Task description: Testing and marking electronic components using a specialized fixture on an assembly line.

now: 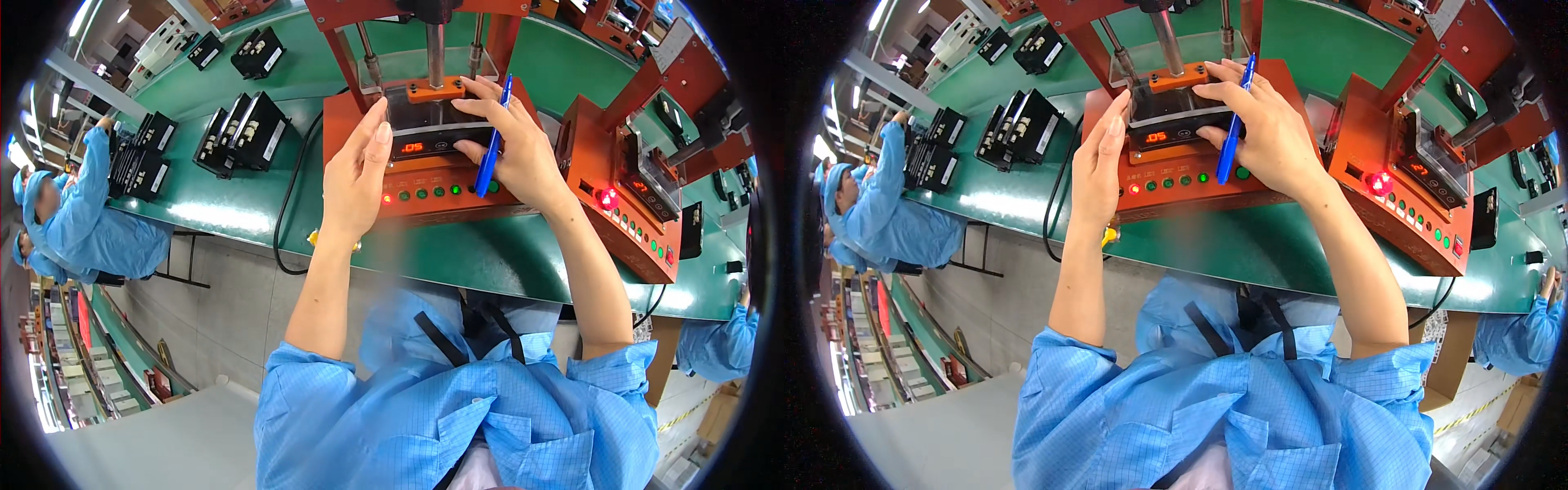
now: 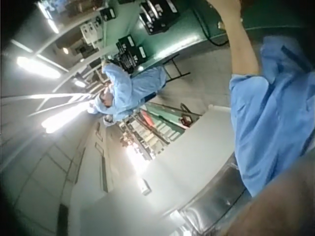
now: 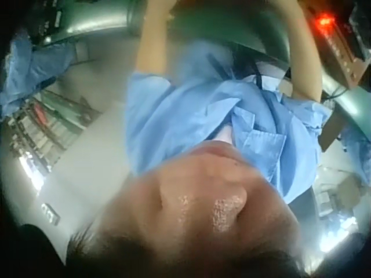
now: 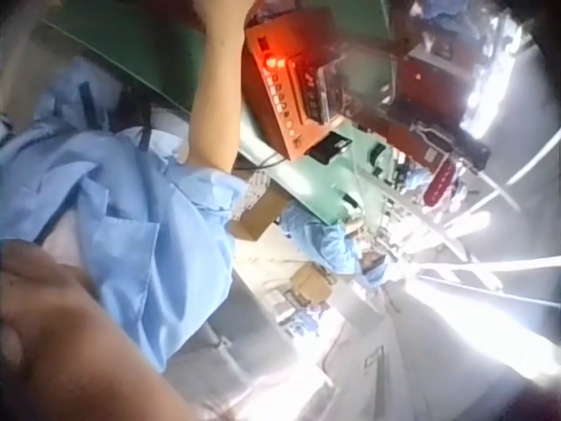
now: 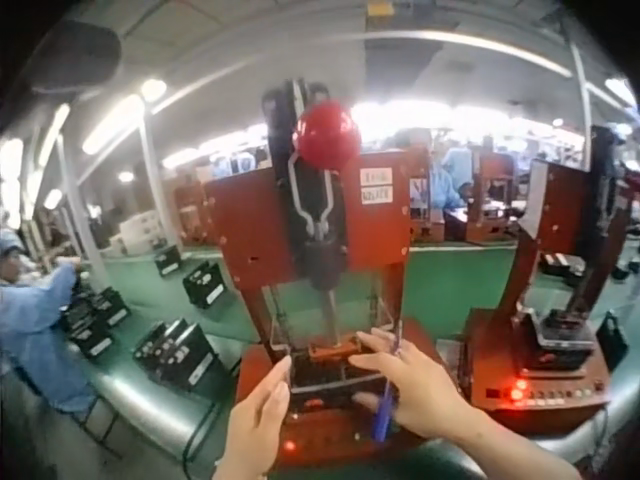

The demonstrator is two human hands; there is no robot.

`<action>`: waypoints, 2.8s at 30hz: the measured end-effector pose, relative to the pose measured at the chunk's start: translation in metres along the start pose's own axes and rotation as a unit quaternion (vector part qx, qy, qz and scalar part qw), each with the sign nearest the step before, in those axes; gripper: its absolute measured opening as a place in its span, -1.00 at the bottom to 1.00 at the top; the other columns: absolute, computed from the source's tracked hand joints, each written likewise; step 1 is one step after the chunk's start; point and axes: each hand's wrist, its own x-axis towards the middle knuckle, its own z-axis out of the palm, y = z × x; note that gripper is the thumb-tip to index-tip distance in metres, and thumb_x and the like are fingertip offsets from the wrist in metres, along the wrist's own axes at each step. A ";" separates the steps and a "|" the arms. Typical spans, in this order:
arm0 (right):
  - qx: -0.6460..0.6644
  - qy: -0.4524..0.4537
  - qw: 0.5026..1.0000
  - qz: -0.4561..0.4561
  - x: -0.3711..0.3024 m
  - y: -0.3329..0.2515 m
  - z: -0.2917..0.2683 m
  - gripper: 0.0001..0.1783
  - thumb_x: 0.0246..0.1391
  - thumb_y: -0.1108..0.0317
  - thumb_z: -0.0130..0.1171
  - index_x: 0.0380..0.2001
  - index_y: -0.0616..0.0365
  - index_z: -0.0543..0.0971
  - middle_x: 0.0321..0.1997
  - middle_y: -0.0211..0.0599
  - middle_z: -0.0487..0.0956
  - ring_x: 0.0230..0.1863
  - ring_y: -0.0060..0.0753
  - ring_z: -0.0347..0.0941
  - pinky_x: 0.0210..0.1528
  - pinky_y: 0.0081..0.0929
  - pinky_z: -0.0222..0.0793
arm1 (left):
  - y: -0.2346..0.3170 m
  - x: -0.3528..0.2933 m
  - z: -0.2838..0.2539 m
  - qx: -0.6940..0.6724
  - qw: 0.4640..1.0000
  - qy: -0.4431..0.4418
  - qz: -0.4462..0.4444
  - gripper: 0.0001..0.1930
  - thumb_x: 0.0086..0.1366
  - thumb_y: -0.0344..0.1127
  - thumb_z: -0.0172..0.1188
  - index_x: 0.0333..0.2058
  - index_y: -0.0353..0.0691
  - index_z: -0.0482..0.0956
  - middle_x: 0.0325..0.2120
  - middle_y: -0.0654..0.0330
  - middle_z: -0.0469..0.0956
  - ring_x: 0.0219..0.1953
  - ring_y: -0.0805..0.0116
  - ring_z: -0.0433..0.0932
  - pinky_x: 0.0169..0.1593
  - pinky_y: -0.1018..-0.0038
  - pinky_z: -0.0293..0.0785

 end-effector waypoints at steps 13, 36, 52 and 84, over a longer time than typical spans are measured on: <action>-0.051 0.018 0.998 -0.038 -0.003 0.003 0.001 -0.43 -0.07 0.37 0.40 0.07 0.06 0.51 0.31 -0.22 0.40 0.36 -0.06 0.25 0.35 -0.16 0.22 | 0.001 -0.001 0.000 -0.026 1.000 -0.017 0.001 -0.48 0.47 -0.15 0.03 0.27 -0.36 0.31 0.21 -0.05 0.41 0.25 0.24 0.38 0.26 0.44 0.28; 0.010 -0.057 0.997 -0.049 0.003 0.016 -0.018 -0.45 -0.05 0.48 0.34 0.09 0.02 0.53 0.33 -0.30 0.40 0.38 -0.08 0.23 0.37 -0.19 0.20 | 0.000 -0.001 0.000 -0.012 1.000 -0.014 -0.003 -0.47 0.46 -0.14 0.03 0.27 -0.34 0.32 0.22 -0.04 0.40 0.26 0.20 0.38 0.26 0.42 0.29; -0.022 0.001 0.999 -0.029 -0.017 0.002 -0.015 -0.41 -0.08 0.34 0.41 0.08 0.06 0.50 0.32 -0.20 0.39 0.39 -0.03 0.20 0.35 -0.17 0.22 | 0.003 0.003 0.005 -0.063 0.998 -0.013 0.001 -0.51 0.50 -0.12 -0.07 0.21 -0.39 0.38 0.14 0.03 0.47 0.21 0.31 0.40 0.28 0.47 0.22; -0.092 0.114 0.971 0.188 -0.180 0.119 -0.197 -0.48 0.06 0.58 0.22 0.14 0.20 0.47 0.38 -0.14 0.32 0.40 -0.14 0.20 0.40 -0.30 0.08 | 0.003 0.002 0.009 0.024 1.000 0.006 0.001 -0.51 0.51 -0.12 -0.11 0.23 -0.37 0.36 0.19 0.05 0.42 0.26 0.28 0.35 0.30 0.43 0.19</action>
